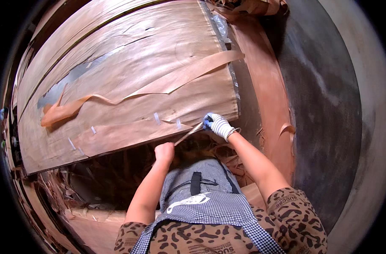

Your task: The person repairs wood veneer by cutting away damaged sections with a utility knife, peeling them back, and applying new veneer strips with adhesive tape.

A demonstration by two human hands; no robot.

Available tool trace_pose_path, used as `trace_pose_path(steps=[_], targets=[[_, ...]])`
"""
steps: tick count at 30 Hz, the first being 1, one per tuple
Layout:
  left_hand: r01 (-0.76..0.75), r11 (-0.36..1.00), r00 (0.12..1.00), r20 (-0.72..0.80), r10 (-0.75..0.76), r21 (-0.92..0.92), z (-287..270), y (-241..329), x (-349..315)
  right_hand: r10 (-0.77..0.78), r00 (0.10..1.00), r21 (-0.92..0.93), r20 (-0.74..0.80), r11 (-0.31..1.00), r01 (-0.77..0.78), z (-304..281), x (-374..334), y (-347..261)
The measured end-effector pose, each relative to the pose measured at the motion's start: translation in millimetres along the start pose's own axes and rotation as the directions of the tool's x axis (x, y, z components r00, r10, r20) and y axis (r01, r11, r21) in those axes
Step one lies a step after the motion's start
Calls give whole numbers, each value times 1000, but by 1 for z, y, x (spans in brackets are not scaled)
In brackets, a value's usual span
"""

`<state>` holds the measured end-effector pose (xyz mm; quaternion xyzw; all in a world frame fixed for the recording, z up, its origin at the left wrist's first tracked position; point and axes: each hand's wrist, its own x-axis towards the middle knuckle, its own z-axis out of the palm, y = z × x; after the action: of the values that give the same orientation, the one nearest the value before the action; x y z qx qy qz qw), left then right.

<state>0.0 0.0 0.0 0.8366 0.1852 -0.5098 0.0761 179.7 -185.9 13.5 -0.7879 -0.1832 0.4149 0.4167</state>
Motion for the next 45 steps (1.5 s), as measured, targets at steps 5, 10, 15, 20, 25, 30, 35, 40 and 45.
trace_pose_path(steps=[5, 10, 15, 20, 25, 30, 35, 40, 45], targets=[[102, 949, 874, -429, -228, -298, 74, -28, 49, -13, 1000, 124, 9, 992, 11, -11, 4, 6], [-245, 494, 958, -129, 256, -834, 29, -26, 7, 30, 999, -74, -21, 997, -32, -5, 7, 9], [90, -498, 938, -94, 334, -863, -9, 11, -22, 46, 998, 173, 32, 984, -51, -12, 4, 3], [79, -617, 984, -39, 175, -783, 11, 24, -8, 48, 996, 145, 80, 988, -60, -5, 8, 8], [149, -702, 984, 32, 177, -696, 13, 43, -3, 55, 996, 175, 65, 982, -66, -10, 6, 9], [103, -895, 992, 107, 63, -435, 32, 66, 26, 103, 992, 163, 67, 980, -112, -8, 2, -3], [124, -925, 981, 182, 61, -359, 24, 78, 52, 149, 988, 274, 25, 950, -150, -10, -5, -10], [-114, -971, 970, 186, -154, -208, 33, 60, 106, 90, 995, 214, 40, 972, -96, -7, 1, -11], [-107, -720, 947, 150, -283, -685, 99, -9, 101, 54, 999, 243, -8, 969, -50, -2, -3, -13]])
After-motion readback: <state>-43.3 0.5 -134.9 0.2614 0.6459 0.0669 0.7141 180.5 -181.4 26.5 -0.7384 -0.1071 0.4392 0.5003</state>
